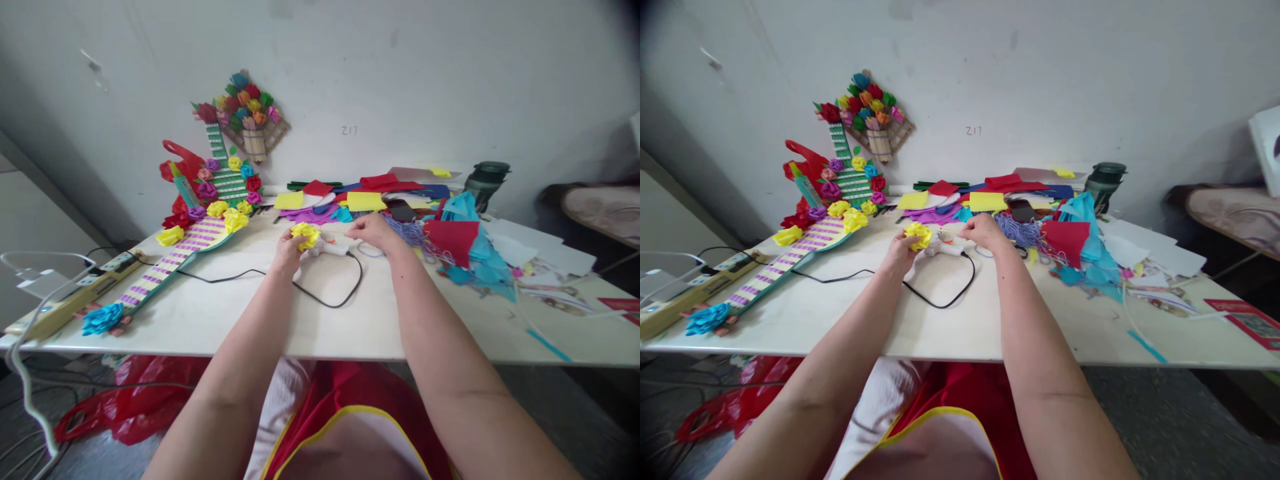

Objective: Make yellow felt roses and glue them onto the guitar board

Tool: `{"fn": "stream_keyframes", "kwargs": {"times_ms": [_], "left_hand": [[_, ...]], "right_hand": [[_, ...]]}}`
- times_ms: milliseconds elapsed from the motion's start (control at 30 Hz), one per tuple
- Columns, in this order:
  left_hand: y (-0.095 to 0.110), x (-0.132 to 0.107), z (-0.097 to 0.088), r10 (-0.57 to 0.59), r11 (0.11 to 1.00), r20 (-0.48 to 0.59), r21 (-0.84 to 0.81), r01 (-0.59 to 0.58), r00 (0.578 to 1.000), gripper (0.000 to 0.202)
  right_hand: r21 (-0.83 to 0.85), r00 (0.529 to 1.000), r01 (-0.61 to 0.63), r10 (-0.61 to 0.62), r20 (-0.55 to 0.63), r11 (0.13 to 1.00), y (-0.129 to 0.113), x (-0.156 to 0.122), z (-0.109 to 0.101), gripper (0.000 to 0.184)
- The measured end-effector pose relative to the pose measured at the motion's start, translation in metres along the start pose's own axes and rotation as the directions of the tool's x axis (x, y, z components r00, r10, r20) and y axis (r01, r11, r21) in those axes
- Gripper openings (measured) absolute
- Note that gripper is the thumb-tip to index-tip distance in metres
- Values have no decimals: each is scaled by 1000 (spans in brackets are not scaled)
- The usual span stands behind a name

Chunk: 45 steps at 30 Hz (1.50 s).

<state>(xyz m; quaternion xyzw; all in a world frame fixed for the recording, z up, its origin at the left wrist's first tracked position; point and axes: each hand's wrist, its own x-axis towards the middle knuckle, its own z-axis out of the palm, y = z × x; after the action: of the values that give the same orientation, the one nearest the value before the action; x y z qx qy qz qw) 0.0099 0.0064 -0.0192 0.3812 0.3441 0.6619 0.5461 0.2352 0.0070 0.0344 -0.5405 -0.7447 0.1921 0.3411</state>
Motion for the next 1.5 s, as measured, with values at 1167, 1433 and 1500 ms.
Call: {"fn": "stream_keyframes", "kwargs": {"times_ms": [1167, 1433, 1500], "left_hand": [[17, 8, -9, 407, 764, 70, 519, -382, 911, 19], [21, 6, -6, 473, 712, 1, 589, -383, 881, 20], [22, 5, -6, 470, 672, 2, 648, -359, 883, 19]], "right_hand": [[-114, 994, 32, -44, -105, 993, -9, 4, 23, 14], [-91, 989, 70, -81, -120, 993, -19, 2, 31, 11], [-77, 985, 89, -99, -138, 993, -20, 2, 33, 10]]}}
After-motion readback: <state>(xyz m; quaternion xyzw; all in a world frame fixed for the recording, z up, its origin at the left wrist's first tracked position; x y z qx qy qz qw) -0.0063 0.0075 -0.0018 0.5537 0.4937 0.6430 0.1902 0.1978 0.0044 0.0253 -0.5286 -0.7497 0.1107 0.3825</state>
